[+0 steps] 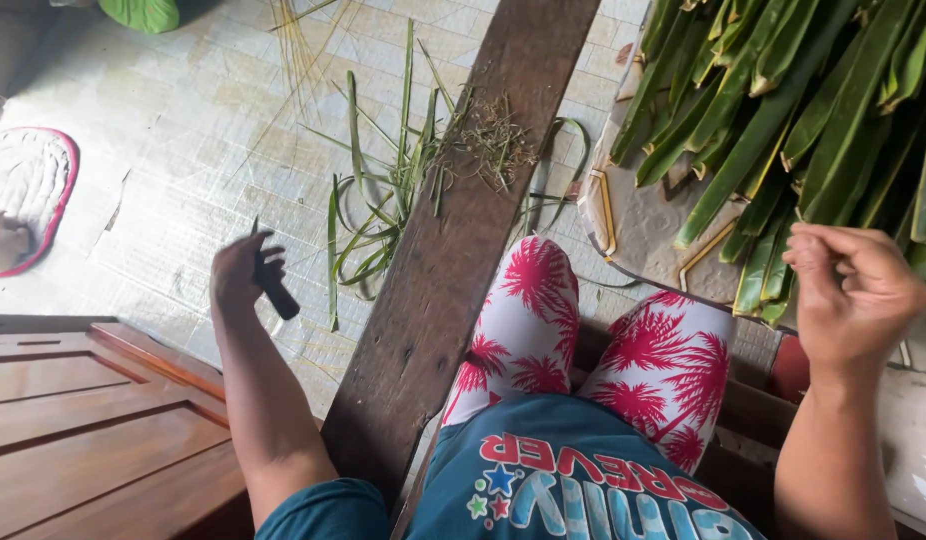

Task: Stripping palm leaves from their midribs using a knife

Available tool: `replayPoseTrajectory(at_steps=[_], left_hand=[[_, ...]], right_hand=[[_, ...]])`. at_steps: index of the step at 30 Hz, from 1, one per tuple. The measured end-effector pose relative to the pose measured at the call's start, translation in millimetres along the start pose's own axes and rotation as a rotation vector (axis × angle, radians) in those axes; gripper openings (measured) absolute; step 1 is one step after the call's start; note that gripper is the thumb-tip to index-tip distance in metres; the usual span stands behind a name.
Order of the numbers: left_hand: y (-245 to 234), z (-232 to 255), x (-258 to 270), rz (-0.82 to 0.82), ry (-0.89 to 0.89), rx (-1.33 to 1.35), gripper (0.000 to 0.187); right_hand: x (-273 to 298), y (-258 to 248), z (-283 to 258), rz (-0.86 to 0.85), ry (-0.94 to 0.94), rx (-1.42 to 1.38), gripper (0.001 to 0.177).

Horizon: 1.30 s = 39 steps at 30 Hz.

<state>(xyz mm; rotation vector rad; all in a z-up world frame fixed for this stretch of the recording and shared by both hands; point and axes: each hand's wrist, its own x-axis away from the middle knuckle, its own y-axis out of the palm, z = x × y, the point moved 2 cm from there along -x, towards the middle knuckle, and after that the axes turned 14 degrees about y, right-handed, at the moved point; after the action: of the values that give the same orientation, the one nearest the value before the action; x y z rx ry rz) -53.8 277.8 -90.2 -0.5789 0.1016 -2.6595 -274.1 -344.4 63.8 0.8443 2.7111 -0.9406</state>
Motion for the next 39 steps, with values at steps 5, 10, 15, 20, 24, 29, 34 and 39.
replayPoseTrajectory(at_steps=[5,10,15,20,24,29,34,39], left_hand=[[103.5,101.5,49.5,-0.403,0.268,0.165,0.026],[195.9,139.6,81.0,-0.523,0.247,0.474,0.026],[275.0,139.3,109.8,-0.765,0.169,0.689,0.032],[315.4,124.8,146.4,-1.029,0.123,0.762,0.032],[319.2,118.5,152.5,-1.074,0.055,0.827,0.027],[311.0,113.4,146.0,-0.961,0.029,0.721,0.026],[309.2,115.4,145.3,-0.941,0.034,0.73,0.027],[312.6,114.3,152.5,-0.925,0.019,0.706,0.027]], right_hand=[[-2.3,-11.3,18.2,0.024,0.164,-0.357,0.007],[-36.2,-2.6,-0.4,-0.027,-0.006,-0.155,0.007],[-102.7,6.7,-11.4,-0.095,-0.071,-0.012,0.014],[-172.6,27.7,0.8,-0.045,0.034,0.333,0.027],[-198.1,49.4,10.8,-0.061,0.171,0.478,0.044],[-217.0,65.7,29.2,-0.091,0.255,0.623,0.063],[-232.5,75.5,52.6,-0.108,0.479,0.466,0.05],[-231.9,66.1,71.9,-0.109,0.518,0.335,0.029]])
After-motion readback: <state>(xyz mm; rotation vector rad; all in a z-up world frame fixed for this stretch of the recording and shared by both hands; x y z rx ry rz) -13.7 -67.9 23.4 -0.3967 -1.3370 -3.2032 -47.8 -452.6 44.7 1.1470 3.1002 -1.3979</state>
